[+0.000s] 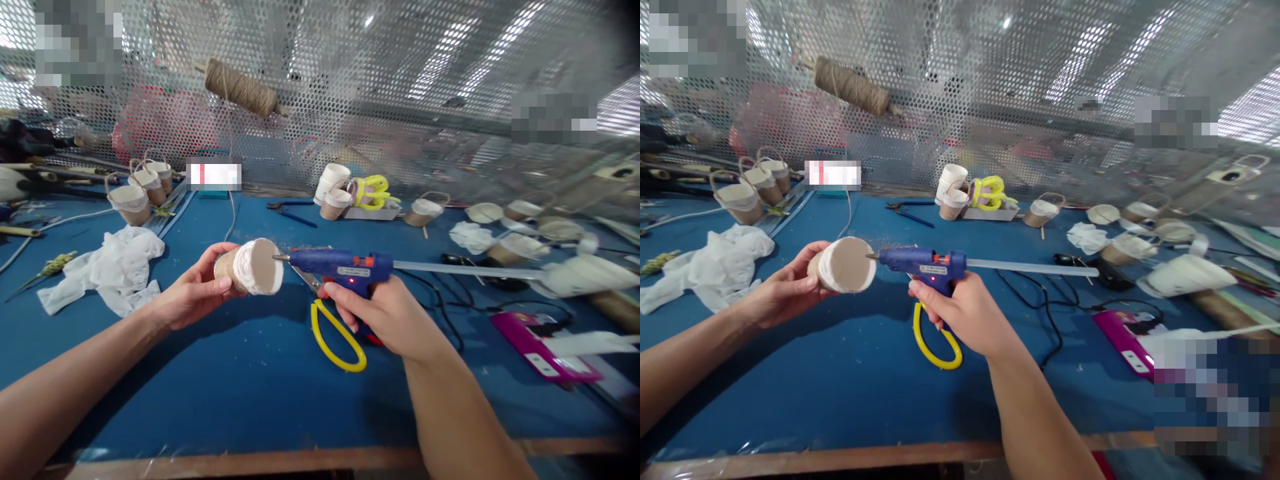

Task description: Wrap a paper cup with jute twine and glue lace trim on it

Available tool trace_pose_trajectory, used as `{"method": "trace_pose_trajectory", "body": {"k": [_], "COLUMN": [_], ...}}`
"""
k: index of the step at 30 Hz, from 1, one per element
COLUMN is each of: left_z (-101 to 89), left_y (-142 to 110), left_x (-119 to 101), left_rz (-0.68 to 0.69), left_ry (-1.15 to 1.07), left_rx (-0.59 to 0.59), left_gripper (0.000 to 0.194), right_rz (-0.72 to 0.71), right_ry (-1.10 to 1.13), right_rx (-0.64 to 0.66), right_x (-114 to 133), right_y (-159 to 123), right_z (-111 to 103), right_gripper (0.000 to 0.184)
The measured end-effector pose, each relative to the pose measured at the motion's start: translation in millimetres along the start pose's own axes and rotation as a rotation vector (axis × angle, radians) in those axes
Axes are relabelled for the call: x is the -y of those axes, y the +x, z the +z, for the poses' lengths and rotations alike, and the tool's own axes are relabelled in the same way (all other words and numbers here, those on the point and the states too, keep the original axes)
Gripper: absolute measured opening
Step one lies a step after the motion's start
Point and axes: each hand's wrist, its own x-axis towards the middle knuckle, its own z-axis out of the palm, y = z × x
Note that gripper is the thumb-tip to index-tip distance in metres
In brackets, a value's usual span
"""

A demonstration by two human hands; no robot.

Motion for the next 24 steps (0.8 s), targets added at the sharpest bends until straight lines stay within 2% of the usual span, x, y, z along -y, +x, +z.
{"method": "trace_pose_trajectory", "body": {"k": [4,8,14,19,22,24], "left_z": [-0.3,-0.5,-1.0,0.4,1.9,2.5], "left_y": [1.3,2.1,0.6,0.2,-0.3,-0.7], "left_x": [0.4,1.1,0.3,0.1,0.7,1.2], "left_rz": [0.049,0.045,0.035,0.046,0.033,-0.029], "left_ry": [-0.002,-0.012,0.007,-0.020,-0.069,-0.110], "left_rx": [-0.047,-0.045,-0.024,-0.043,-0.037,-0.043], "left_gripper": [0.036,0.038,0.040,0.042,0.039,0.039], "right_rz": [0.029,0.015,-0.014,0.022,-0.005,-0.020], "right_ry": [-0.034,0.056,0.052,0.134,0.278,0.378], "right_rx": [0.057,0.151,0.018,0.150,0.122,0.091], "right_x": [1.5,-0.5,-1.1,-0.9,-1.1,-1.1], "right_y": [-0.7,-1.5,-0.3,-0.5,0.3,1.5], "right_z": [-0.4,-0.6,0.3,1.1,2.6,4.6], "right_gripper": [0.032,0.029,0.036,0.029,0.027,0.027]}}
